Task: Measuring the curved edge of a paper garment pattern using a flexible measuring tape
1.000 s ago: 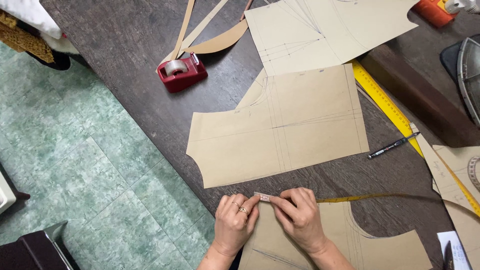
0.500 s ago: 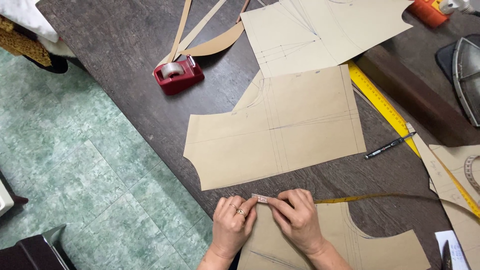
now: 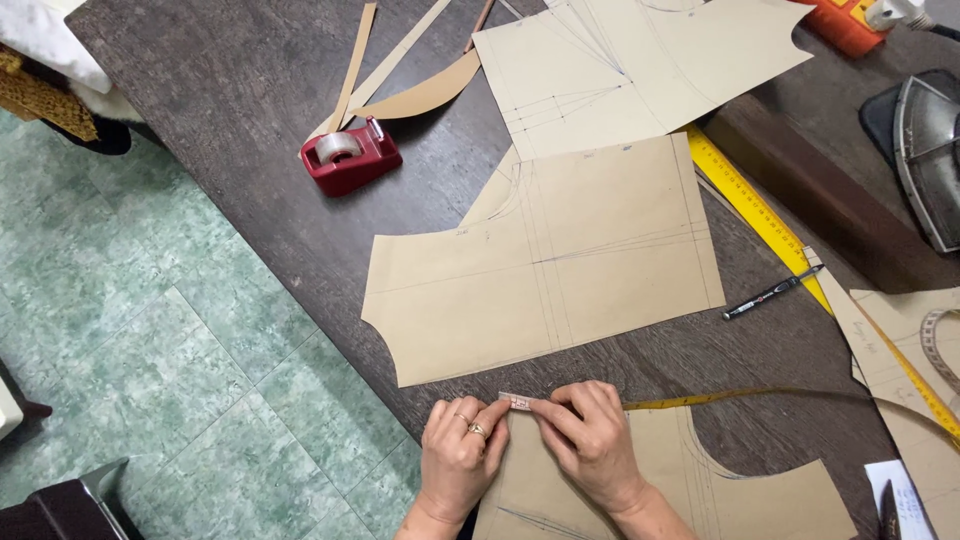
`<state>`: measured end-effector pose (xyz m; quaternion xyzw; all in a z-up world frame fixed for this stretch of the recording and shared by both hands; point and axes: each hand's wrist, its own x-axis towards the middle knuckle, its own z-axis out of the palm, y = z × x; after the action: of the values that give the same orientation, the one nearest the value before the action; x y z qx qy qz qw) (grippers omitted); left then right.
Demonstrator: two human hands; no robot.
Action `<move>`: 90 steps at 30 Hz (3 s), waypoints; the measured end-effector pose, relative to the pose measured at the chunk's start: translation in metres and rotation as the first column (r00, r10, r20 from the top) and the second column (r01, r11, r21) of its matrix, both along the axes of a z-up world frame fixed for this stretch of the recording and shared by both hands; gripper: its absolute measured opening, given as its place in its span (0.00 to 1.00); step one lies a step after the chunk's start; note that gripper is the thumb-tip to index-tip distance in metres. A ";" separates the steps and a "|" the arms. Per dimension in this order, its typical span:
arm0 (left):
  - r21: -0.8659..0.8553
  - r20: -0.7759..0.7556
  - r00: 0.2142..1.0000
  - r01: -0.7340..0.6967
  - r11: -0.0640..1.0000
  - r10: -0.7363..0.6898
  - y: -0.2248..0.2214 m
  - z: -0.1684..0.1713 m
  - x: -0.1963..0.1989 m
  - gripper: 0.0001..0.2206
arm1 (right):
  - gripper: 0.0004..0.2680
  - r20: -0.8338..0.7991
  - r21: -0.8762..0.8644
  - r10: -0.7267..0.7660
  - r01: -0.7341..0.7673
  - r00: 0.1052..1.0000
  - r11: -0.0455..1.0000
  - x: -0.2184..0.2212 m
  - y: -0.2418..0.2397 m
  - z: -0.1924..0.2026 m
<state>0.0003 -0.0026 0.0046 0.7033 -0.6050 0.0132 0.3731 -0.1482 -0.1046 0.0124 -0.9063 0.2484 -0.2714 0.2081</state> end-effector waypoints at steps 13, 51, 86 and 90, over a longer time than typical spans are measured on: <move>0.007 -0.004 1.000 0.014 1.000 -0.014 0.002 -0.005 0.000 0.06 | 0.06 -0.002 -0.004 0.005 -0.005 1.000 1.000 -0.002 0.000 -0.002; 0.102 -0.093 0.995 -0.025 0.994 0.035 -0.035 0.035 0.008 0.06 | 0.03 0.048 -0.008 0.019 -0.019 0.999 1.000 0.001 -0.002 0.009; 0.056 0.134 0.991 -0.030 0.998 0.022 -0.076 -0.044 0.028 0.14 | 0.04 0.141 0.020 -0.547 0.550 0.825 0.835 0.004 0.022 -0.125; 0.219 0.048 0.987 0.136 0.966 -0.150 -0.117 -0.021 0.011 0.19 | 0.08 0.221 -0.271 -0.602 0.641 0.767 0.718 -0.023 0.053 -0.305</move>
<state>0.0110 -0.1195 -0.0162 0.6931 -0.6638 -0.0566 0.2753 -0.1711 -0.0518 -0.2924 -0.7739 0.4766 -0.4156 -0.0362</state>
